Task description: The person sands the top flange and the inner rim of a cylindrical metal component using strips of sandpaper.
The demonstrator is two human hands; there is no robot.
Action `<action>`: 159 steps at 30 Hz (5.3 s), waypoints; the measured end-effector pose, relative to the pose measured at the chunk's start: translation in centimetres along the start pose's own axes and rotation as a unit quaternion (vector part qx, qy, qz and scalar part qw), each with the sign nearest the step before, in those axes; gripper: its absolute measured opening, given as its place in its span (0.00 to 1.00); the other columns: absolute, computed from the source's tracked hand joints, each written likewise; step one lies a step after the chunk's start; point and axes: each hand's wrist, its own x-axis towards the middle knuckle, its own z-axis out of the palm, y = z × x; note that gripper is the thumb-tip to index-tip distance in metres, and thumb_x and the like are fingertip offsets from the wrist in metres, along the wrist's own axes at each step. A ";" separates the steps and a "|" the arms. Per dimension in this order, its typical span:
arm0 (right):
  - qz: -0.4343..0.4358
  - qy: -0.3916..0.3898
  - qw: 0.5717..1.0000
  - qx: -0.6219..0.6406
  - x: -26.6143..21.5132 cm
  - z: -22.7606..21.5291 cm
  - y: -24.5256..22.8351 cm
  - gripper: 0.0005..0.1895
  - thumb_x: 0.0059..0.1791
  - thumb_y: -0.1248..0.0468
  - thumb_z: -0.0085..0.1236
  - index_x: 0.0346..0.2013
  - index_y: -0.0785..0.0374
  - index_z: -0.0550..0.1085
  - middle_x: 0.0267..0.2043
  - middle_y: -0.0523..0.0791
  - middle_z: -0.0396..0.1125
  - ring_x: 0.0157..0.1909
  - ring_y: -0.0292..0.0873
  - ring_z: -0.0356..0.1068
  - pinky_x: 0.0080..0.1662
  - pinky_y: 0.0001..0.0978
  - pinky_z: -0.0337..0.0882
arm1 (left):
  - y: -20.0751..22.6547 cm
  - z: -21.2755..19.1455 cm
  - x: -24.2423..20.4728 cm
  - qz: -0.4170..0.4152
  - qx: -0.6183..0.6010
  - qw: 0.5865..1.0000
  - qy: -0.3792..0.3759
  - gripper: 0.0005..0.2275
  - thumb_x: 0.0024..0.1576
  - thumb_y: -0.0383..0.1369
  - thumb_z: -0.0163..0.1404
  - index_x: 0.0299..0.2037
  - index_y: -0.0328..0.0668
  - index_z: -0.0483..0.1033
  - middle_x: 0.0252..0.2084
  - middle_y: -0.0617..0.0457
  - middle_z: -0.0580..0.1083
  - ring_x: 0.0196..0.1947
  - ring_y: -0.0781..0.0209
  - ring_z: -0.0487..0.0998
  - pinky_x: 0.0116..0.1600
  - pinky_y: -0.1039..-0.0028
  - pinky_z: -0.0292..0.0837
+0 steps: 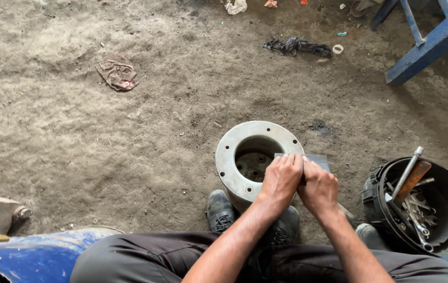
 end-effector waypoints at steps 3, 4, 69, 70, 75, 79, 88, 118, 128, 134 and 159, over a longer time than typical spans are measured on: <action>-0.046 0.030 0.998 -0.009 -2.9 0.0 -0.4 0.21 0.44 0.66 0.58 0.52 0.67 0.77 0.46 0.57 0.75 0.41 0.59 0.77 0.42 0.49 0.78 | 1.0 -1.2 -2.6 0.002 0.015 0.999 0.039 0.09 0.53 0.26 0.51 0.43 0.35 0.76 0.38 0.47 0.76 0.44 0.54 0.79 0.51 0.65 0.73; -0.061 0.031 0.998 -0.008 -4.3 0.1 -0.7 0.23 0.43 0.66 0.57 0.52 0.68 0.76 0.47 0.58 0.74 0.43 0.58 0.77 0.43 0.48 0.79 | 1.4 -1.9 -3.9 -0.001 0.034 0.998 0.061 0.11 0.53 0.27 0.51 0.44 0.34 0.76 0.40 0.46 0.76 0.45 0.54 0.79 0.53 0.66 0.74; -0.198 -0.110 0.972 0.056 -0.2 5.6 -12.2 0.19 0.42 0.64 0.61 0.48 0.60 0.78 0.54 0.50 0.73 0.49 0.52 0.75 0.48 0.44 0.76 | -7.7 -8.1 -9.3 -0.215 0.040 0.969 0.110 0.08 0.54 0.23 0.51 0.43 0.33 0.76 0.42 0.41 0.79 0.48 0.49 0.81 0.56 0.63 0.75; -0.223 -0.089 0.969 0.061 0.2 5.9 -12.4 0.19 0.42 0.64 0.61 0.48 0.59 0.78 0.54 0.50 0.74 0.50 0.52 0.76 0.48 0.44 0.76 | -7.9 -8.1 -9.5 -0.206 0.054 0.968 0.131 0.10 0.53 0.23 0.52 0.45 0.32 0.76 0.43 0.41 0.79 0.48 0.49 0.81 0.56 0.63 0.75; -0.232 -0.087 0.966 0.076 -1.9 5.1 -11.2 0.20 0.41 0.65 0.60 0.48 0.60 0.78 0.55 0.51 0.73 0.50 0.54 0.75 0.47 0.45 0.77 | -5.7 -7.8 -10.5 -0.215 0.110 0.966 0.090 0.14 0.52 0.20 0.53 0.49 0.27 0.76 0.44 0.39 0.79 0.45 0.50 0.80 0.53 0.66 0.76; -0.276 -0.024 0.958 0.079 -3.7 4.4 -10.6 0.21 0.40 0.66 0.58 0.48 0.61 0.77 0.53 0.52 0.73 0.52 0.55 0.75 0.51 0.45 0.77 | -4.2 -8.5 -11.6 -0.203 0.075 0.973 0.082 0.12 0.51 0.20 0.55 0.45 0.27 0.76 0.43 0.39 0.78 0.46 0.49 0.80 0.54 0.65 0.76; -0.227 -0.077 0.968 0.071 3.3 6.6 -13.2 0.14 0.43 0.64 0.61 0.43 0.59 0.78 0.48 0.51 0.75 0.47 0.55 0.75 0.45 0.47 0.76 | -10.3 -8.3 -7.0 -0.243 -0.005 0.965 0.099 0.08 0.55 0.21 0.52 0.44 0.31 0.76 0.44 0.39 0.79 0.47 0.46 0.81 0.53 0.62 0.76; -0.258 -0.029 0.959 0.111 0.0 6.1 -11.6 0.19 0.44 0.66 0.54 0.49 0.66 0.77 0.53 0.55 0.73 0.56 0.53 0.74 0.53 0.42 0.75 | -8.3 -7.4 -7.9 -0.209 0.106 0.972 -0.010 0.07 0.51 0.25 0.52 0.40 0.37 0.74 0.36 0.46 0.76 0.43 0.54 0.79 0.53 0.64 0.71; -0.227 -0.045 0.968 0.100 5.3 7.7 -12.3 0.21 0.42 0.66 0.59 0.50 0.60 0.77 0.54 0.52 0.74 0.57 0.52 0.73 0.52 0.44 0.74 | -13.1 -5.7 -4.3 -0.169 0.075 0.980 0.076 0.06 0.54 0.24 0.49 0.40 0.39 0.75 0.39 0.46 0.78 0.44 0.53 0.80 0.53 0.62 0.71; -0.177 -0.113 0.969 0.131 1.7 6.0 -11.7 0.21 0.43 0.65 0.61 0.52 0.60 0.76 0.53 0.52 0.73 0.55 0.53 0.73 0.53 0.43 0.75 | -9.1 -7.1 -7.2 -0.197 0.097 0.976 0.005 0.08 0.53 0.22 0.50 0.42 0.36 0.76 0.39 0.47 0.77 0.41 0.55 0.79 0.48 0.67 0.73; -0.276 -0.066 0.948 0.144 -0.9 5.6 -11.2 0.19 0.41 0.67 0.59 0.48 0.65 0.78 0.58 0.55 0.71 0.63 0.56 0.69 0.61 0.46 0.69 | -6.7 -8.8 -8.7 -0.218 0.109 0.970 -0.021 0.11 0.54 0.23 0.50 0.46 0.31 0.75 0.40 0.43 0.77 0.46 0.49 0.79 0.66 0.53 0.64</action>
